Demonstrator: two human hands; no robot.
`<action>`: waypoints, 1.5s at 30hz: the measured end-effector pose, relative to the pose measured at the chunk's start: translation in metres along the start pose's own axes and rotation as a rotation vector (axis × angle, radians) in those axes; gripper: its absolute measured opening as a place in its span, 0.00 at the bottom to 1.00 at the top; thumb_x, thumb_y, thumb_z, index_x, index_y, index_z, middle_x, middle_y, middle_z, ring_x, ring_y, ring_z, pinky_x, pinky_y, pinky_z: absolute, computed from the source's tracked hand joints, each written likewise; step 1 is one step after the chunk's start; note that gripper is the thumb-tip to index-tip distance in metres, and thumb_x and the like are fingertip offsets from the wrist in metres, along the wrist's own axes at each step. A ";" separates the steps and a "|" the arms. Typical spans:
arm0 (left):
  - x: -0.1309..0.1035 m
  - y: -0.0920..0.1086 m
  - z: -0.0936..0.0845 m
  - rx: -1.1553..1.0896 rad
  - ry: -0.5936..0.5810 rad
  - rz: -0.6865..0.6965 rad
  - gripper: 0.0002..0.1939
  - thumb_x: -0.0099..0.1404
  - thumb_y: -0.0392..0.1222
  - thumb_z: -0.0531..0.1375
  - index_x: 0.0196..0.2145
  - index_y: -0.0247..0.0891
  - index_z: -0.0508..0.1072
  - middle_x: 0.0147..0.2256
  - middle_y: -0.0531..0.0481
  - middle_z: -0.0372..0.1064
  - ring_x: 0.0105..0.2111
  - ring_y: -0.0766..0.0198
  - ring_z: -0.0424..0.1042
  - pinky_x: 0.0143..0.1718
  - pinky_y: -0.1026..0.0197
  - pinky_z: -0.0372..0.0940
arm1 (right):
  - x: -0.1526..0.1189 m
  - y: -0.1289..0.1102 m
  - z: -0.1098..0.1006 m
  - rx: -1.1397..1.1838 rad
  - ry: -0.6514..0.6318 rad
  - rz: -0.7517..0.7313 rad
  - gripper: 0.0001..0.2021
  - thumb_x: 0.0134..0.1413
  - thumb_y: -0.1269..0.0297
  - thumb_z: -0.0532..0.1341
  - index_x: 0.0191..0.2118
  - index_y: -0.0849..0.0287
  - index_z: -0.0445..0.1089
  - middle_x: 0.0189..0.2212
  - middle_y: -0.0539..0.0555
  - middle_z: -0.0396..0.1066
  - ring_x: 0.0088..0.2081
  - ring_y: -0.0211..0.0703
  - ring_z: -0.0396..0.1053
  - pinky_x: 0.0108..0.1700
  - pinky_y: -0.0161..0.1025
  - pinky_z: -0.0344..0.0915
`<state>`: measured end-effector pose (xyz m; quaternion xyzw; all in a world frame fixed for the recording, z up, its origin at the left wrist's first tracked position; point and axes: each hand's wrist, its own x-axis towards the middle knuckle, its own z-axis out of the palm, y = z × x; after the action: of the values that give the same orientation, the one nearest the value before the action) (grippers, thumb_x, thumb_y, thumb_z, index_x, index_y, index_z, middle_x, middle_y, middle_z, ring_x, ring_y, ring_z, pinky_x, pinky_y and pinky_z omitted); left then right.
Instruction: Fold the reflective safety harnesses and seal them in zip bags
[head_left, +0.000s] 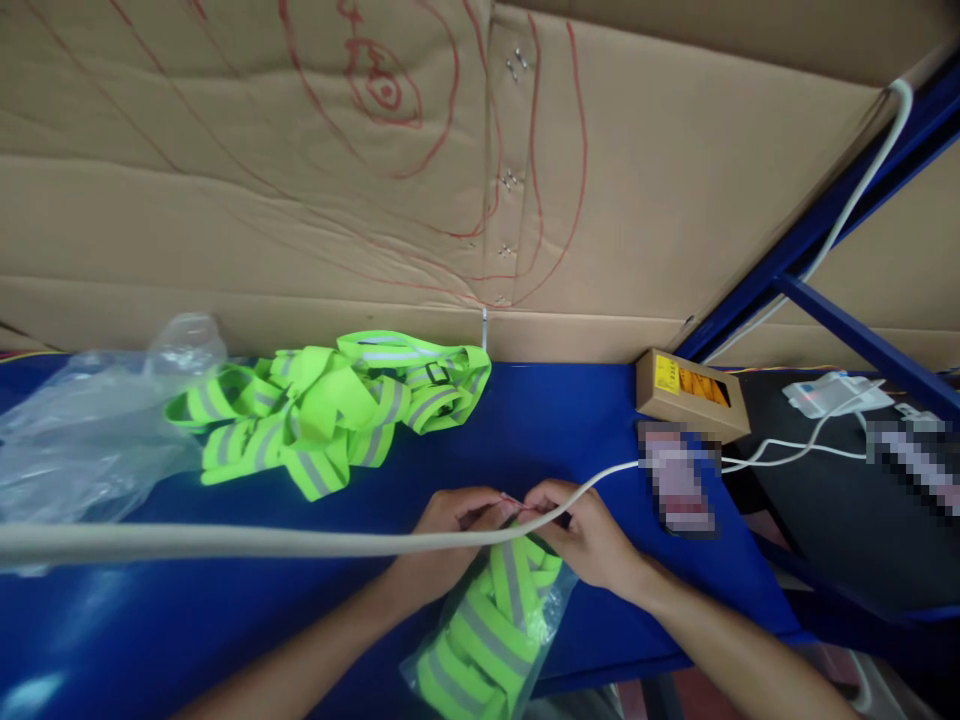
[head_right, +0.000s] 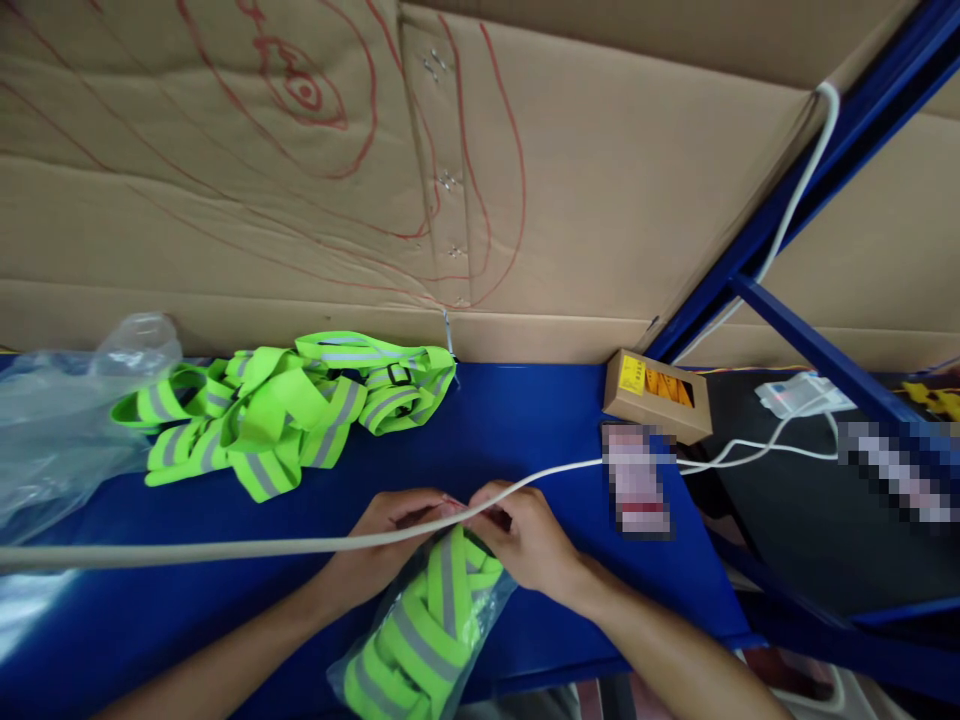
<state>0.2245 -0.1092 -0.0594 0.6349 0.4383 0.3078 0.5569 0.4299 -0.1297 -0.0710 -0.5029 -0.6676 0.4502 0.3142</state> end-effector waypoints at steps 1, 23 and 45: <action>0.000 0.000 0.001 -0.018 -0.028 -0.040 0.21 0.66 0.56 0.61 0.35 0.33 0.83 0.28 0.48 0.76 0.27 0.64 0.67 0.27 0.66 0.58 | 0.001 0.000 0.000 0.005 0.000 0.006 0.12 0.63 0.54 0.62 0.35 0.58 0.74 0.29 0.50 0.72 0.30 0.38 0.67 0.31 0.33 0.59; 0.009 -0.001 -0.015 -0.117 0.157 -0.025 0.20 0.62 0.57 0.66 0.33 0.34 0.80 0.32 0.46 0.77 0.32 0.61 0.72 0.34 0.64 0.65 | 0.004 -0.003 -0.026 0.094 -0.041 0.100 0.18 0.62 0.47 0.63 0.35 0.59 0.73 0.25 0.47 0.67 0.26 0.34 0.59 0.28 0.33 0.53; 0.013 0.000 -0.034 0.016 0.163 0.038 0.23 0.69 0.58 0.59 0.37 0.34 0.81 0.32 0.48 0.75 0.31 0.63 0.70 0.32 0.66 0.63 | 0.008 -0.006 -0.034 0.119 0.054 0.045 0.24 0.59 0.41 0.63 0.26 0.58 0.68 0.22 0.48 0.61 0.26 0.36 0.57 0.27 0.34 0.53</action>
<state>0.1999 -0.0828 -0.0538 0.6204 0.4725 0.3656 0.5082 0.4553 -0.1132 -0.0524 -0.5101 -0.6197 0.4821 0.3512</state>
